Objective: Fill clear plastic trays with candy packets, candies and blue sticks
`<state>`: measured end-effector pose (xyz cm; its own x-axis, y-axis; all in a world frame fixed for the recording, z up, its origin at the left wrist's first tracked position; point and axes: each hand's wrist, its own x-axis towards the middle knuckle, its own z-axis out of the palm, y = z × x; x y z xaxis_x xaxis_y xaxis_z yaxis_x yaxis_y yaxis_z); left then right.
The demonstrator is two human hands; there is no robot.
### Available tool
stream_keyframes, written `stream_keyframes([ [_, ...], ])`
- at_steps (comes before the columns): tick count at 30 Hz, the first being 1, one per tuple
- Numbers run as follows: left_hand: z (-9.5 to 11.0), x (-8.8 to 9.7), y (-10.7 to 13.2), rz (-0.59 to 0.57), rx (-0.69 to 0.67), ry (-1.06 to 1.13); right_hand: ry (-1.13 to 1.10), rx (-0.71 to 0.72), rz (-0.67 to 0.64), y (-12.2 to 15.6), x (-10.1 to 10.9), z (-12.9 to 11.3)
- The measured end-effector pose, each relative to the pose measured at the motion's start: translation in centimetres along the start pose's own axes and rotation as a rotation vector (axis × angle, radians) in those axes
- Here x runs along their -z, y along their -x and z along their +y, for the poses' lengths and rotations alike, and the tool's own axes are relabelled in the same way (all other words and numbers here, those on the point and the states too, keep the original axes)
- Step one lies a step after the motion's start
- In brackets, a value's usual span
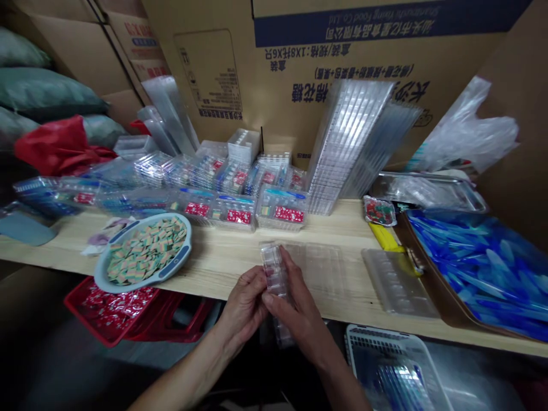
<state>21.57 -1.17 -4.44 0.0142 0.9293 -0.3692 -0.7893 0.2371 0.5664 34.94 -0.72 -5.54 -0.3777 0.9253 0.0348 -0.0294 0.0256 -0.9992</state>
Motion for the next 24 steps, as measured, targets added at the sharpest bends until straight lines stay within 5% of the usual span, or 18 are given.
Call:
stream_keyframes([
  [15, 2.0, -0.4, 1.3, -0.052, -0.144, -0.200, -0.150, 0.012, 0.067, -0.8, -2.3, 1.7],
  [19, 5.1, 0.9, 1.4, 0.065, -0.284, -0.224, -0.273, -0.122, 0.206, -1.2, -1.4, 0.5],
  [24, 10.6, 5.4, 0.4, 0.152, -0.285, -0.443, -0.258, -0.211, 0.246, -2.1, 0.7, -0.6],
])
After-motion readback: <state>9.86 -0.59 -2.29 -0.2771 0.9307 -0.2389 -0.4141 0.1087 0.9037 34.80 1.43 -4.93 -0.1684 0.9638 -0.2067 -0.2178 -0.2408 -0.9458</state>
